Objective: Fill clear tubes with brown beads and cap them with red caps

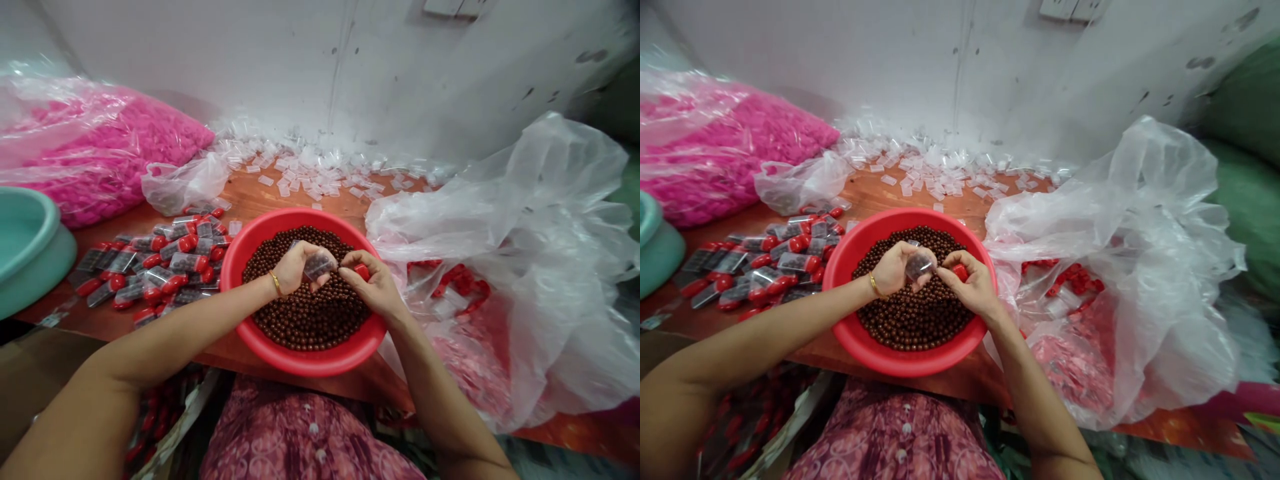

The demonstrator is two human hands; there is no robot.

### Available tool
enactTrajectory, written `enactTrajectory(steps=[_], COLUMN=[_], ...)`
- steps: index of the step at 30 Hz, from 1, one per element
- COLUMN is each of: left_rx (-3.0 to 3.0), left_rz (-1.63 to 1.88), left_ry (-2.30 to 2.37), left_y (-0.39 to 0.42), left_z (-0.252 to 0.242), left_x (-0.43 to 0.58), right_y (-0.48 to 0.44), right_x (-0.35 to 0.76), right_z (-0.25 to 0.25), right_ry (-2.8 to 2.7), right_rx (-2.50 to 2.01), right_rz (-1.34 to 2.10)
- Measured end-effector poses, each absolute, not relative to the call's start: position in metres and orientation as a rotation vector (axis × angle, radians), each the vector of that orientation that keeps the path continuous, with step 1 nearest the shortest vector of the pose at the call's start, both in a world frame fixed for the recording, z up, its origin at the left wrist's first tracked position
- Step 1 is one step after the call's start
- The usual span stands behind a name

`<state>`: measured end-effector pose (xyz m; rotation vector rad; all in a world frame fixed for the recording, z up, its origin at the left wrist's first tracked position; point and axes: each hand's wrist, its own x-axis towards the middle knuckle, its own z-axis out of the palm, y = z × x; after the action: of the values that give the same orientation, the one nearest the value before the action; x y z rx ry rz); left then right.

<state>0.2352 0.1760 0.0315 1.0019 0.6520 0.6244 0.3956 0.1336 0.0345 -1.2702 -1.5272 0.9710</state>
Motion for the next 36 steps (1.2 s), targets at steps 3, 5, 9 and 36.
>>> enactTrajectory(steps=[3,5,9,36], left_rx=[0.998,1.018,0.981,1.568], left_rz=[0.719,0.739,0.807,0.690], left_ry=[0.522,0.476,0.447,0.836], left_y=[0.180,0.181,0.184,0.167], left_z=[0.035,0.035,0.034,0.025], left_x=[0.231,0.229,0.227,0.241], right_y=[0.135,0.136,0.140,0.133], right_x=[0.394,0.395,0.399,0.389], right_z=[0.032,0.030,0.026,0.028], right_ry=[-1.396,-1.293,-1.083,-1.529], right_rx=[-1.294,-1.273,-1.160,-1.285], right_rz=[1.033,1.156,1.398,0.904])
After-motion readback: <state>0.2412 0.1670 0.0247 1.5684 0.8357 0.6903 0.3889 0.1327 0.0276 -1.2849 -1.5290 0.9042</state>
